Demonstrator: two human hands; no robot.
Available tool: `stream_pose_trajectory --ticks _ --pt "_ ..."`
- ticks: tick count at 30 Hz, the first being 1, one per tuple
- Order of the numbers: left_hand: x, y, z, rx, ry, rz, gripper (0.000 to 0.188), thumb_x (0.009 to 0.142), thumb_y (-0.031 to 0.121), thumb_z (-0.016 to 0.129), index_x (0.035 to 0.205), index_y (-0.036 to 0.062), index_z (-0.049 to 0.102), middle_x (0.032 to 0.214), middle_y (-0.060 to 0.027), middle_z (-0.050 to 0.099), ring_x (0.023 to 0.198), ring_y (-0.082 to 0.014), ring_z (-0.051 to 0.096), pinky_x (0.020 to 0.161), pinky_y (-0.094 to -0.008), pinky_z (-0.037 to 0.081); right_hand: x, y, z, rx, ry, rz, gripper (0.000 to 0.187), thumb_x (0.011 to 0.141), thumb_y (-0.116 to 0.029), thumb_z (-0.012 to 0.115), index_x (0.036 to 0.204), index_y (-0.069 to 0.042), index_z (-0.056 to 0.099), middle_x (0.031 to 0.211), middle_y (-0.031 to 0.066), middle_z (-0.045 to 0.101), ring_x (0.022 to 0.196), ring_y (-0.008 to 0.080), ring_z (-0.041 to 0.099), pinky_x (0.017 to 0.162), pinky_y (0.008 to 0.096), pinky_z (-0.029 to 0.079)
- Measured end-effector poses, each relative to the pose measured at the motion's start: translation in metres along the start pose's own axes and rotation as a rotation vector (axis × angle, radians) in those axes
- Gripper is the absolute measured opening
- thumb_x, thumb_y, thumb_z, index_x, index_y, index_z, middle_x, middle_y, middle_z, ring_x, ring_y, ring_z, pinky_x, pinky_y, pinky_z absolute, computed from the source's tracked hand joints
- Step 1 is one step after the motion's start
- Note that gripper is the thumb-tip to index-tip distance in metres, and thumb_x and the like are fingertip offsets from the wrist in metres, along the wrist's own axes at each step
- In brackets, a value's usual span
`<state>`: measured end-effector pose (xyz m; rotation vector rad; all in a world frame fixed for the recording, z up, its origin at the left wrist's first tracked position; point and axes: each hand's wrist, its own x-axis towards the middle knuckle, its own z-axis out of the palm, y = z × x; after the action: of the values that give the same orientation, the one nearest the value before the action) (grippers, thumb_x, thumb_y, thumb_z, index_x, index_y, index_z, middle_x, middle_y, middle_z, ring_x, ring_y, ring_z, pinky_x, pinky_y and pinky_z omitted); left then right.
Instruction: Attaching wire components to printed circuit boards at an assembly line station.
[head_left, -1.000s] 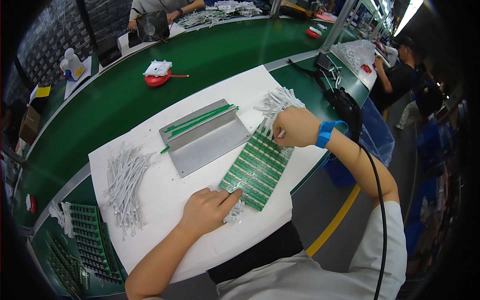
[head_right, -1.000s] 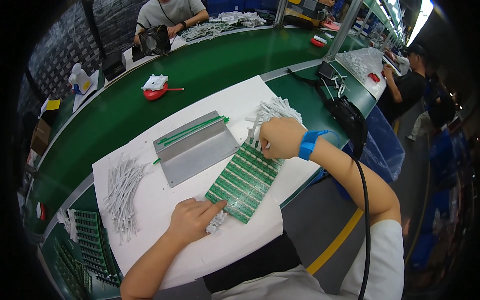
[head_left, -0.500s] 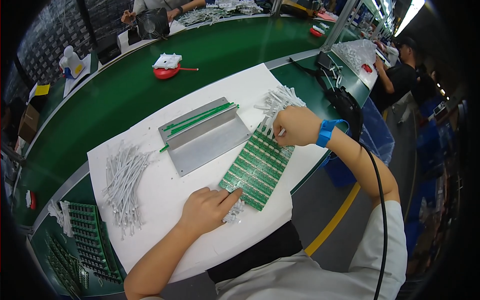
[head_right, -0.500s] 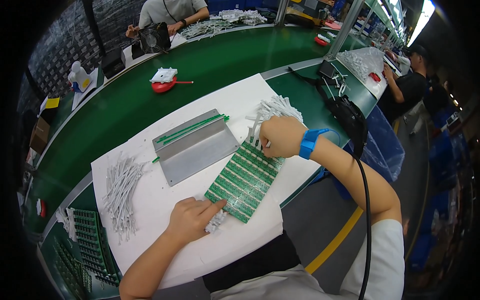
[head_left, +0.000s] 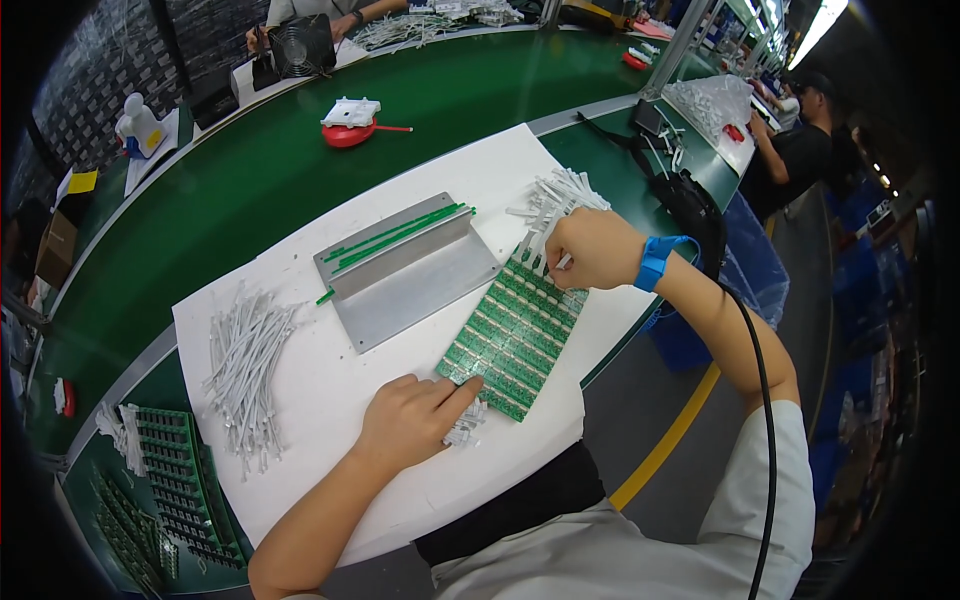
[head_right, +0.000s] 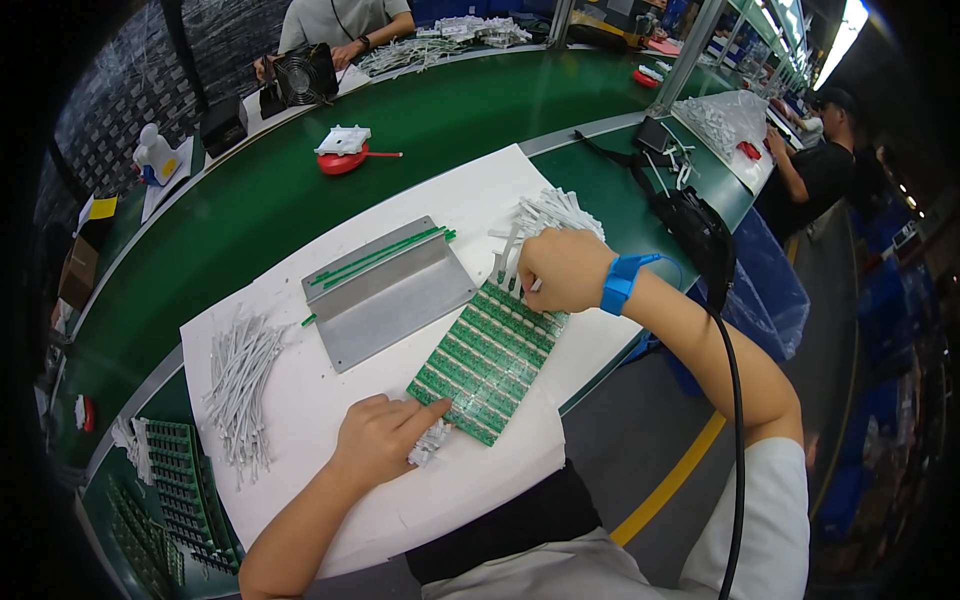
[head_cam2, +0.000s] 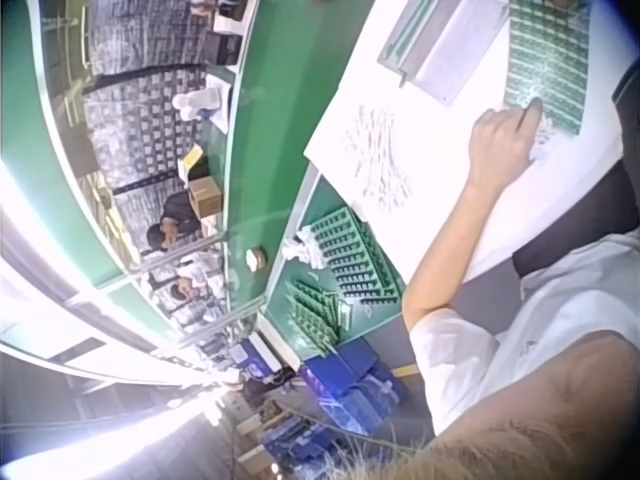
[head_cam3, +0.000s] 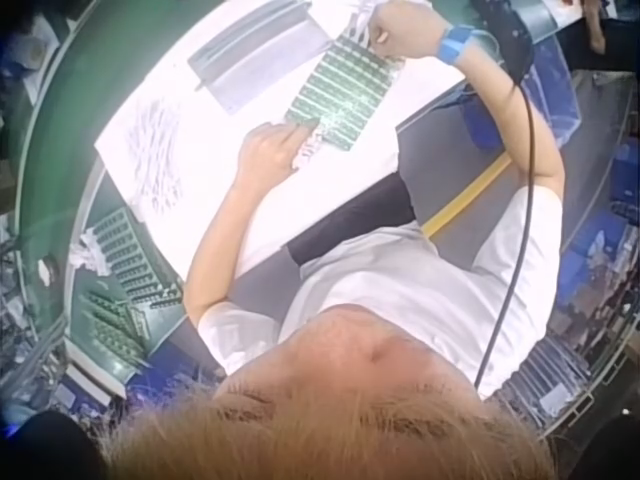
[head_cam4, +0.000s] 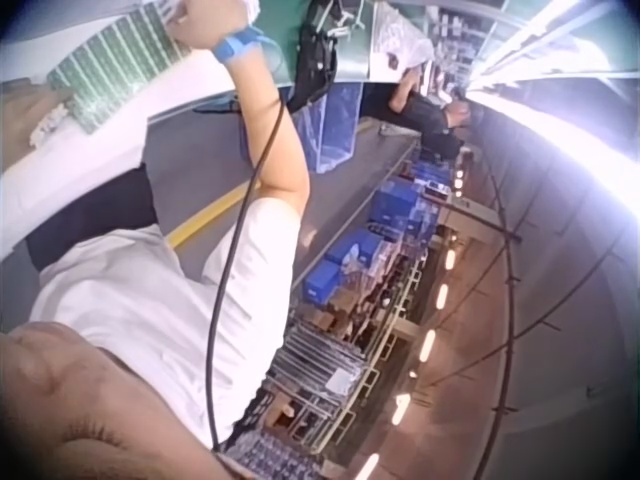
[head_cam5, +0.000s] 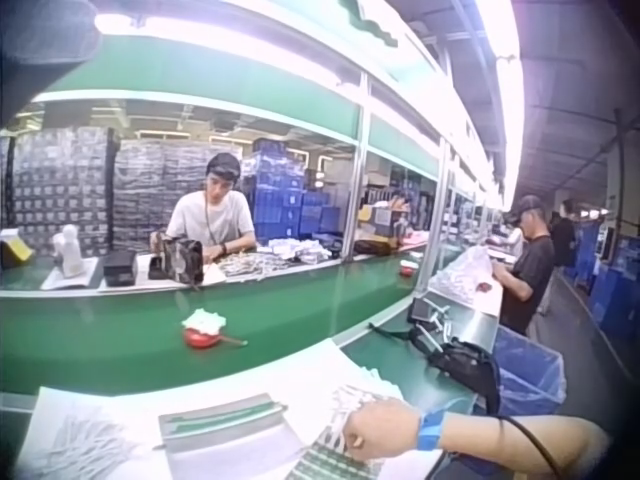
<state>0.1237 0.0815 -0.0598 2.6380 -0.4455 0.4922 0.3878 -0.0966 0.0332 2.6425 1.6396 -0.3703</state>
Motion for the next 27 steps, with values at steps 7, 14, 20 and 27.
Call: stream_pose_trajectory --ticks 7,14,20,27 --pt "-0.0005 0.0001 -0.0005 -0.007 0.014 0.002 0.055 0.062 0.013 0.073 0.116 0.0103 0.066 0.071 -0.0002 0.054 0.057 -0.0188 0.055 0.056 -0.0313 0.045 0.0018 0.0001 -0.0033 0.043 -0.032 -0.014 0.012 0.074 -0.018 0.072 0.079 -0.008 0.076 0.079 0.0069 0.073 0.075 0.0237 0.071 0.068 0.0346 0.056" --pt "-0.0005 -0.0001 -0.0002 -0.015 0.0 -0.004 0.056 0.061 0.013 0.073 0.116 0.0104 0.066 0.071 -0.0004 0.054 0.058 -0.0192 0.055 0.056 -0.0318 0.045 0.0023 0.0028 -0.0042 0.081 -0.065 -0.009 0.012 0.075 -0.018 0.073 0.08 -0.007 0.075 0.08 0.0071 0.074 0.076 0.0235 0.072 0.068 0.0344 0.056" --pt "0.0001 0.0001 -0.0009 -0.014 -0.006 -0.006 0.057 0.061 0.012 0.073 0.117 0.0103 0.066 0.071 -0.0002 0.054 0.058 -0.019 0.056 0.056 -0.0318 0.045 0.0026 0.0027 -0.0053 0.075 -0.072 -0.006 0.012 0.075 -0.018 0.073 0.08 -0.007 0.076 0.08 0.0072 0.074 0.077 0.0237 0.072 0.069 0.0347 0.056" --pt "0.0006 -0.0006 -0.0011 -0.018 -0.011 -0.003 0.059 0.059 0.012 0.074 0.118 0.0105 0.066 0.072 0.0 0.054 0.059 -0.0184 0.056 0.057 -0.0314 0.045 0.0013 0.001 -0.0046 0.049 -0.075 -0.02 0.012 0.075 -0.018 0.072 0.081 -0.008 0.075 0.08 0.0075 0.073 0.077 0.0245 0.071 0.069 0.0351 0.056"
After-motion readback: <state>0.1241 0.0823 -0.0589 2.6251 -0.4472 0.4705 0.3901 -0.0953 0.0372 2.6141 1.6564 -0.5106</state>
